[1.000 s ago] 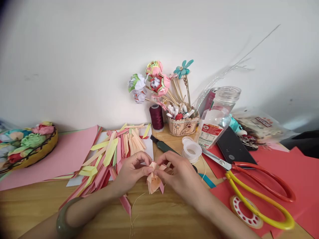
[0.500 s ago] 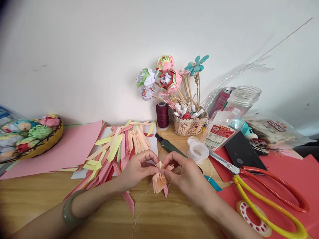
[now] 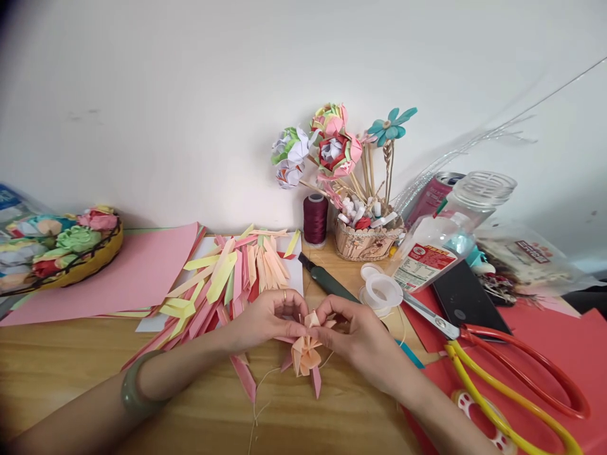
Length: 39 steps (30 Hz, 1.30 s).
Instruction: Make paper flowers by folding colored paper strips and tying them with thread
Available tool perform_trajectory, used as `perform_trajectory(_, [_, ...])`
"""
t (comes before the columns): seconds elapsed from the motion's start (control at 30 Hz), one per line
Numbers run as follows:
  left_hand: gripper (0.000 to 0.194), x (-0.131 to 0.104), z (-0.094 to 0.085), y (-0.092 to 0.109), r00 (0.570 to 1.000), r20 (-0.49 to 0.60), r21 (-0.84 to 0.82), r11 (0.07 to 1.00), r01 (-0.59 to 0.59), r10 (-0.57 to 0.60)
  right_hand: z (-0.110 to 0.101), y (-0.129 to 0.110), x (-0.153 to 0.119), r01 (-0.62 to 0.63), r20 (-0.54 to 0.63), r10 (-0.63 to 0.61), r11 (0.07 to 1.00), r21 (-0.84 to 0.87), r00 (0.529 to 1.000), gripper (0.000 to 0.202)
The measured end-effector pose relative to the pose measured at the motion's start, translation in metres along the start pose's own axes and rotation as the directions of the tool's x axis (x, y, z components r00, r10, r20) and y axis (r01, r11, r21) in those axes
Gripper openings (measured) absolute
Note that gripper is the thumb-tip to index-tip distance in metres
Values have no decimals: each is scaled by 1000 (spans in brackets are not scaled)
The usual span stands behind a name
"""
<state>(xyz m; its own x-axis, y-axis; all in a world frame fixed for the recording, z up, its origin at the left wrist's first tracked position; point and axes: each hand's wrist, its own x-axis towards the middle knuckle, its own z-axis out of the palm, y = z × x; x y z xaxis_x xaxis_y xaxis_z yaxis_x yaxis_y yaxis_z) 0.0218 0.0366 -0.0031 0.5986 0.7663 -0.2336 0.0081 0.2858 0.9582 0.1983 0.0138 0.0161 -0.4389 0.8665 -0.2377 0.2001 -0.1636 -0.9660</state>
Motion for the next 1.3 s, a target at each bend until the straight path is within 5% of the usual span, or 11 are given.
perform_trajectory(0.47, [29,2,-3,-1,987,-48,-156,977,145,-154,-1,1,5,-12,33,13,1000,-26,999,12])
perform_trajectory(0.97, [15,2,-2,-4,991,-127,92,995,-33,44,4,10,4,-18,-83,10,995,-94,996,13])
perform_trajectory(1.13, [9,-1,4,-4,985,-153,151,987,-61,84,7,12,4,13,-142,-53,962,-272,988,12])
perform_trajectory(1.3, [8,-1,7,-6,967,-215,188,977,-96,136,10,11,-1,135,-179,-291,797,-589,940,7])
